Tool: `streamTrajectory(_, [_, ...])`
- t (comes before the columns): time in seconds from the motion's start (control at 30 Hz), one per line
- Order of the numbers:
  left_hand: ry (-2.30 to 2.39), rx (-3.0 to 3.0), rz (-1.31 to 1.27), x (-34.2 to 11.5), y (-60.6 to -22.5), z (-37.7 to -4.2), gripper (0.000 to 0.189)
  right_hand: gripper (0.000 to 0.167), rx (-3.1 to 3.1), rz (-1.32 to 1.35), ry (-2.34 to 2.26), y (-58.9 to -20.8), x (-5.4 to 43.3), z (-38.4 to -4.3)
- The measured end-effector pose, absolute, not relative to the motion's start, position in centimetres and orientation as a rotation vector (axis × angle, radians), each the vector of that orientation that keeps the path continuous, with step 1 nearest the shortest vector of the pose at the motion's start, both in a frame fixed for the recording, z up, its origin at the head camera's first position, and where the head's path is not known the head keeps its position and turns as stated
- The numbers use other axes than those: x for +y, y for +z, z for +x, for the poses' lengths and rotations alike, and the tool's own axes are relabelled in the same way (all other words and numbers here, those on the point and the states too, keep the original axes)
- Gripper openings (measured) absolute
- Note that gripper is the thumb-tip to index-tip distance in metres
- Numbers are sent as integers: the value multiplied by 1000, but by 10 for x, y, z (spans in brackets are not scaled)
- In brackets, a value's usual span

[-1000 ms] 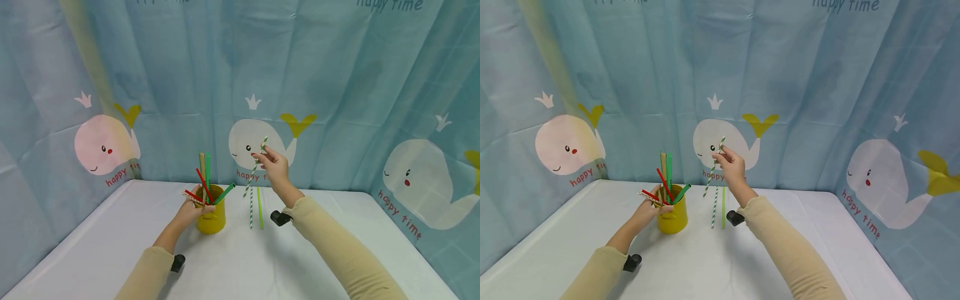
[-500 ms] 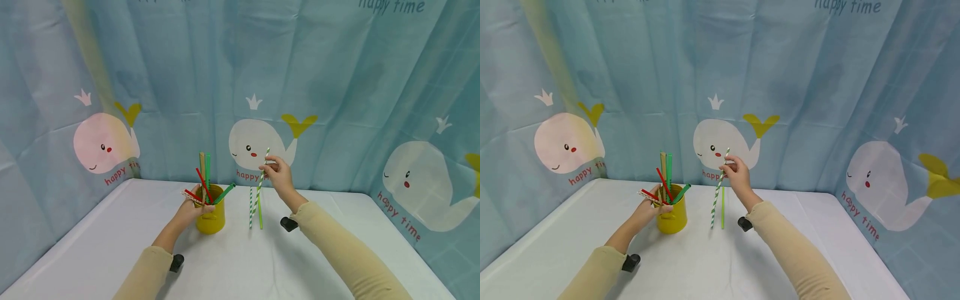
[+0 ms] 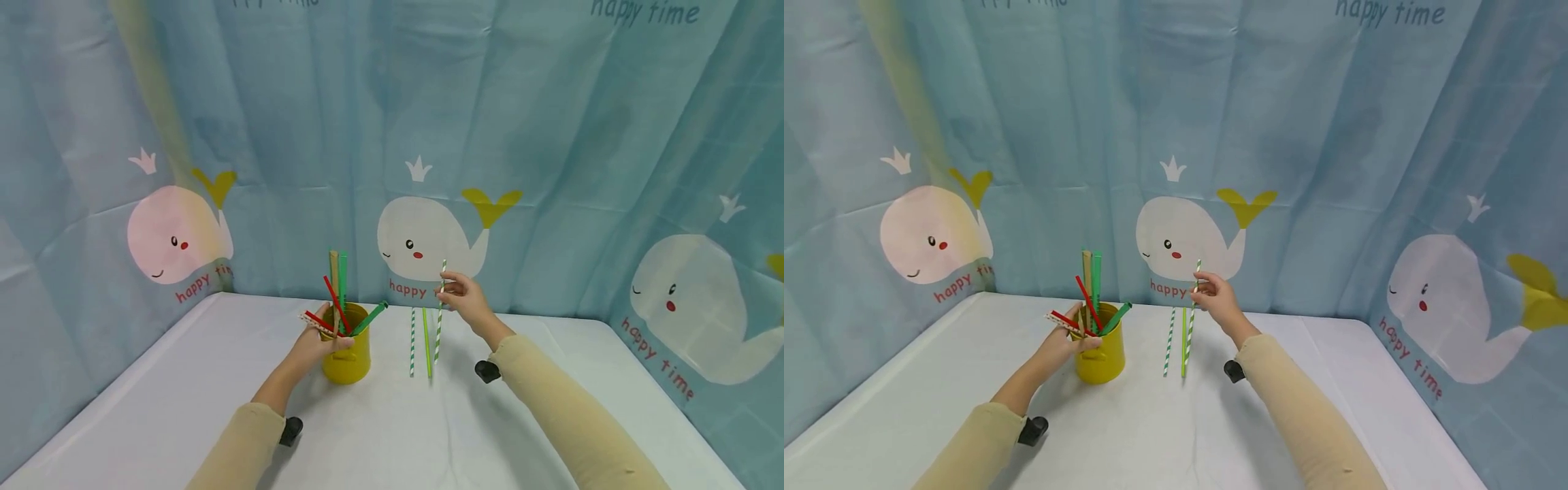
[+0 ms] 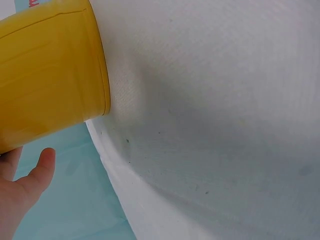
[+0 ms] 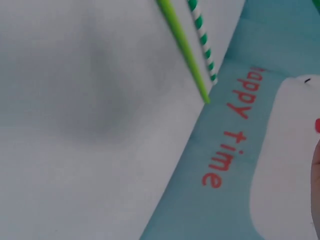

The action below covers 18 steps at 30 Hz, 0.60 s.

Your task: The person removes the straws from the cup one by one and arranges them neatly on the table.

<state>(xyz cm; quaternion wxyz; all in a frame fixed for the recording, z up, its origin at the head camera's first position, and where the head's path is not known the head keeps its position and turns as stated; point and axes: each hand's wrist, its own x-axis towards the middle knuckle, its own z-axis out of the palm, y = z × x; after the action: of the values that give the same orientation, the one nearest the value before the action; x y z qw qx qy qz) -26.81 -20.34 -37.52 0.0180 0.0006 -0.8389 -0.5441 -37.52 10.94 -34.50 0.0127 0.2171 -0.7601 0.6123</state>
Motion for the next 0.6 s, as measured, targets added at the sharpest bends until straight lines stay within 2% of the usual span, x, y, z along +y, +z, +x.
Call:
streamTrajectory(0.37, [-1648,-2637,47,-203,-374,-266,104,43,-2459,580,1862,-366,119,-382])
streamTrajectory(0.6, [-1652,-2632,40,-203,-375,-266,104,47,-2559,503,1810,-378,118,-387])
